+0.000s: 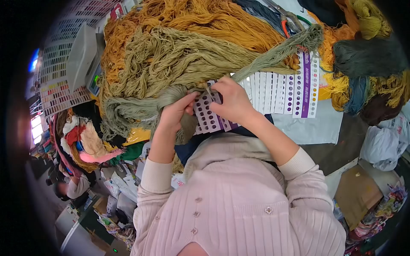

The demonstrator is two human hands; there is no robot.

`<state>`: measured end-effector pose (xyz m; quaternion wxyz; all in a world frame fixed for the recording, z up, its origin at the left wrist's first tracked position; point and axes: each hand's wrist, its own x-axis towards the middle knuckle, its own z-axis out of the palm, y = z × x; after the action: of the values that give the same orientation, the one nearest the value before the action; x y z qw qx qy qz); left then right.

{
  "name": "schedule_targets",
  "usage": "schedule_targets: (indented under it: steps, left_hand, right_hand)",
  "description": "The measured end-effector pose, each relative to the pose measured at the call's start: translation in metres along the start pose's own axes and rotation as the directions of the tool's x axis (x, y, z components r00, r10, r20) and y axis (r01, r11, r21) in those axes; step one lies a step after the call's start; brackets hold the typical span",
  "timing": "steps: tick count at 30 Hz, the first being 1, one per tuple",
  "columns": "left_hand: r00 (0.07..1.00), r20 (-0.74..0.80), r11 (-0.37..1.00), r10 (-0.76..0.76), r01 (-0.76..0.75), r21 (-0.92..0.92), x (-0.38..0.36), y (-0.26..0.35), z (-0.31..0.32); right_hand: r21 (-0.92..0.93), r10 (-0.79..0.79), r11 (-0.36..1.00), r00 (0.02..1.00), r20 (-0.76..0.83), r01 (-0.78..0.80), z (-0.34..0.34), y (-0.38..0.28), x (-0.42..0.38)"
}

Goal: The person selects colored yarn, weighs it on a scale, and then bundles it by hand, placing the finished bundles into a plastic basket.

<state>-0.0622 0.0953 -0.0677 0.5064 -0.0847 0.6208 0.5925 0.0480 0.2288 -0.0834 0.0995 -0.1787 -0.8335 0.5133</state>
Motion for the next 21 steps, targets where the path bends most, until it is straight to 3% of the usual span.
schedule_targets:
  steps: [3,6,9,10,12,14,17,18,20,21]
  left_hand:
    - [0.999,-0.043,0.992,-0.03,0.025,-0.127,-0.004,0.002,0.004]
    - [0.978,0.207,0.944,0.011,0.058,-0.324,-0.02,0.006,-0.004]
    - [0.911,0.4,0.888,0.098,0.101,-0.449,-0.026,0.012,-0.026]
    - [0.875,0.473,0.901,0.103,0.12,-0.417,-0.021,0.011,-0.03]
    - [0.915,0.403,0.995,-0.008,0.047,-0.089,-0.014,0.018,-0.01]
    - [0.967,0.254,0.954,-0.028,-0.049,0.295,-0.011,0.017,0.027]
    - [0.964,0.265,0.926,0.029,-0.125,0.355,0.006,-0.005,0.027]
    - [0.986,0.155,0.933,-0.061,0.001,0.361,0.011,-0.007,0.025]
    - [0.953,0.276,0.982,-0.123,0.157,-0.102,0.009,-0.004,0.005]
    - [0.932,0.338,0.915,-0.131,0.245,-0.322,0.008,-0.002,-0.005]
  right_hand:
    - [-0.017,-0.03,0.999,1.0,0.002,0.03,-0.003,0.001,-0.002]
    - [-0.044,-0.123,0.992,0.984,-0.126,0.118,0.001,0.006,-0.003]
    - [-0.1,-0.073,0.993,0.99,-0.117,0.061,0.003,0.007,-0.002]
    - [0.004,0.015,1.0,0.995,-0.102,-0.014,0.003,0.006,-0.002]
    - [0.197,0.181,0.966,0.983,-0.044,-0.169,0.0,0.004,-0.001]
    - [0.458,0.228,0.872,0.971,-0.068,-0.173,0.002,0.009,0.001]
    - [0.689,0.256,0.711,0.964,-0.069,-0.139,0.004,0.012,0.002]
    - [0.731,0.245,0.675,0.965,-0.094,-0.101,0.004,0.009,0.003]
    - [0.795,0.179,0.606,0.98,-0.086,-0.04,0.003,0.012,0.005]
    - [0.759,0.191,0.639,0.982,-0.005,-0.12,0.002,0.012,0.004]
